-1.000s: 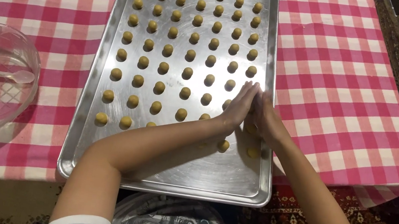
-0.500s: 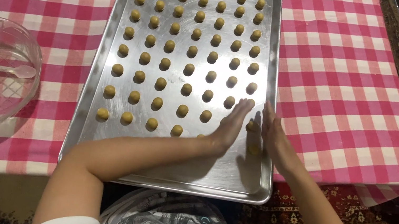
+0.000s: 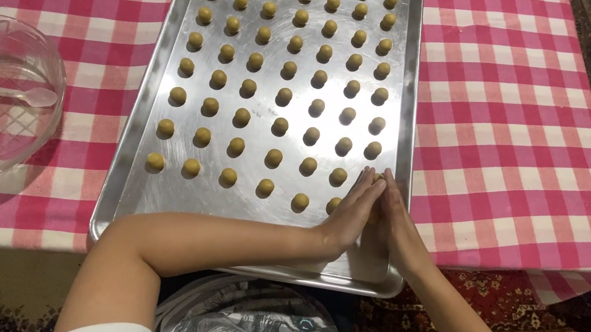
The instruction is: Rolling pieces of dough into small balls and arranging them in organized rows on a large baking tray.
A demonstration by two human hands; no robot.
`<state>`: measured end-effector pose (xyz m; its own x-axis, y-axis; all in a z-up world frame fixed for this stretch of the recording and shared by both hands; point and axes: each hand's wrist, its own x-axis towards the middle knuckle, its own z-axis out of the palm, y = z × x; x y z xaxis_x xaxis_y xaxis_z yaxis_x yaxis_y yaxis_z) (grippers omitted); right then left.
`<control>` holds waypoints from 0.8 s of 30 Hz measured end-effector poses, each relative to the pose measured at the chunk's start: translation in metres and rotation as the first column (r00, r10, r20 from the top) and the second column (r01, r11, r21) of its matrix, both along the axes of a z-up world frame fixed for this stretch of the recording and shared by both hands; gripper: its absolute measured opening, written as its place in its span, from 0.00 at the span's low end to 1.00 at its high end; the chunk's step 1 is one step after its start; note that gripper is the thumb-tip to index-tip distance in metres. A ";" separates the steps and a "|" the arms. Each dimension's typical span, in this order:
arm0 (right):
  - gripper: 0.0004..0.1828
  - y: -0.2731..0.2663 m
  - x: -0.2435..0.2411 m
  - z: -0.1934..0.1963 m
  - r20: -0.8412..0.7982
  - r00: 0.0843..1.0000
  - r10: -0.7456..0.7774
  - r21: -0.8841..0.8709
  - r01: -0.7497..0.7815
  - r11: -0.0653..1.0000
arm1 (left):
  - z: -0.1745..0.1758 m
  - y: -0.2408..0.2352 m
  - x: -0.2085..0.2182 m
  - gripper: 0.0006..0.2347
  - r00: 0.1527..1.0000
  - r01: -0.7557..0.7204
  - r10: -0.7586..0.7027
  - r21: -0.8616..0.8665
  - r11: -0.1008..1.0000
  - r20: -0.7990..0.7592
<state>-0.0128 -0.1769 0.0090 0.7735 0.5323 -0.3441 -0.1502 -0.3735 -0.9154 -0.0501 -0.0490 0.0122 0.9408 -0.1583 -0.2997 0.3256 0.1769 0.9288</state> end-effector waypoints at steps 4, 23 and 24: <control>0.45 0.005 -0.003 0.002 0.014 1.000 -0.017 0.035 0.017 0.999 | 0.001 0.002 -0.003 0.37 1.000 -0.013 0.013 0.015 1.000 0.000; 0.31 -0.039 0.042 -0.031 0.634 0.753 0.178 -0.552 0.279 0.786 | 0.017 0.264 -0.059 0.19 0.870 -0.490 0.005 0.866 -0.097 0.493; 0.31 -0.042 0.044 -0.038 0.639 0.747 0.182 -0.548 0.277 0.789 | -0.006 0.281 -0.059 0.19 0.867 -0.495 0.009 0.863 -0.102 0.499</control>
